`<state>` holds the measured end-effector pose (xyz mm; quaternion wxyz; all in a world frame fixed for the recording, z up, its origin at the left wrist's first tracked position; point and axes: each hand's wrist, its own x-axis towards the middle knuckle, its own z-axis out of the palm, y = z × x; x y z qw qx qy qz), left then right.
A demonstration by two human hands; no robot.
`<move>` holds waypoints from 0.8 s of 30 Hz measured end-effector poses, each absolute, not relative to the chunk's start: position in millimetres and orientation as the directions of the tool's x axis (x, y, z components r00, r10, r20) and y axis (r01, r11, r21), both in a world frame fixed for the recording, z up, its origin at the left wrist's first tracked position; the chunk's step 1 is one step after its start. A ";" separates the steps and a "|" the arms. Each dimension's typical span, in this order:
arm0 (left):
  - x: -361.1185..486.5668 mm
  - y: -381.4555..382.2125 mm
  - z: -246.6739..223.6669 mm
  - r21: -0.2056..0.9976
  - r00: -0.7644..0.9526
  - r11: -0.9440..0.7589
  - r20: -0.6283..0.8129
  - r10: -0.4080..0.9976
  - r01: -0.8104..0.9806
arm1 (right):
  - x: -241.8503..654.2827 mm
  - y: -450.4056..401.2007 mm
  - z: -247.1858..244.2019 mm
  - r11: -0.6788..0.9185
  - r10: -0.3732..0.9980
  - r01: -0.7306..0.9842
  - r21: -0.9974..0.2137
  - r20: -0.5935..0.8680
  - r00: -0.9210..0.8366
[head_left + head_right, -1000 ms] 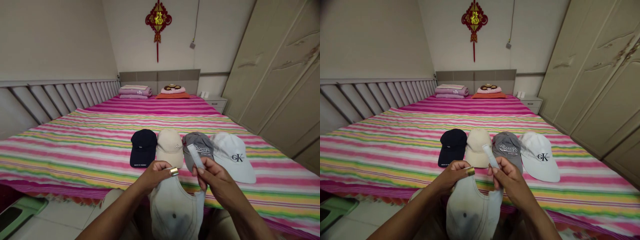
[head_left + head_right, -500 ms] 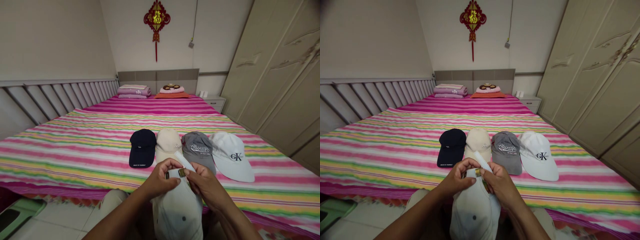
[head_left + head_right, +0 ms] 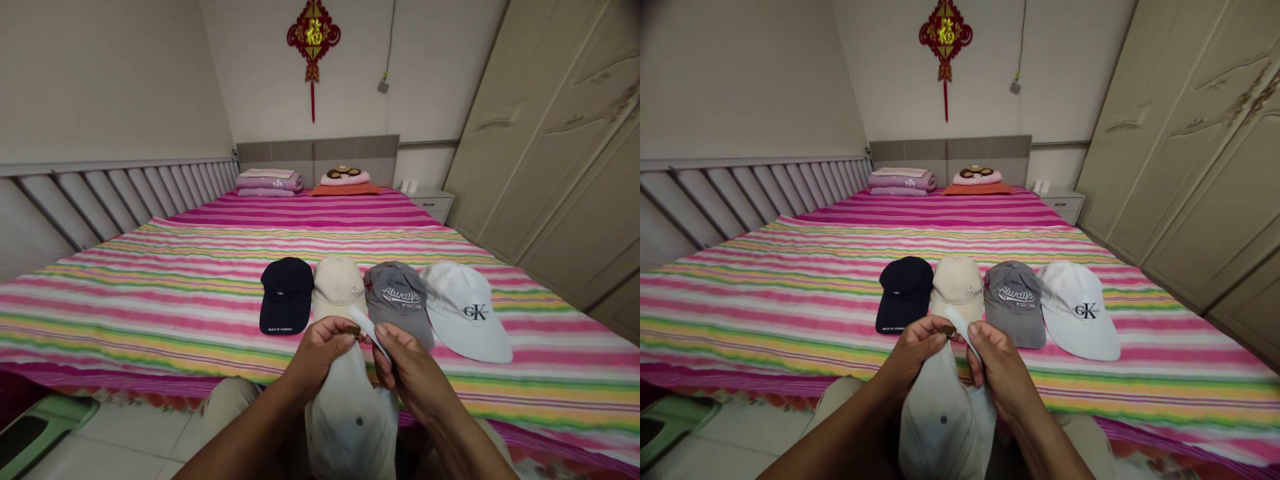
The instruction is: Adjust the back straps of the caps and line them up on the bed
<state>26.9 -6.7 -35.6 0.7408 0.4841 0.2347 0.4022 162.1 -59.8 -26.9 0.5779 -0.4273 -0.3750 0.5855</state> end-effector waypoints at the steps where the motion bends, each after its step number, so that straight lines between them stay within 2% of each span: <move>1: 26.6 -5.6 -36.3 0.875 0.570 0.256 0.028 0.821 -0.412 | 162.4 -60.9 -26.3 -0.050 0.996 -0.359 -0.932 -0.072 0.049; 6: 25.2 -0.9 -38.0 0.788 0.558 0.363 -0.029 0.829 -0.498 | 164.0 -66.9 -21.1 -0.066 0.990 -0.362 -0.930 -0.108 0.096; 24: 23.3 -0.8 -43.0 0.776 0.527 0.363 -0.046 0.849 -0.516 | 158.5 -67.2 -24.5 -0.148 0.983 -0.388 -0.910 -0.180 0.048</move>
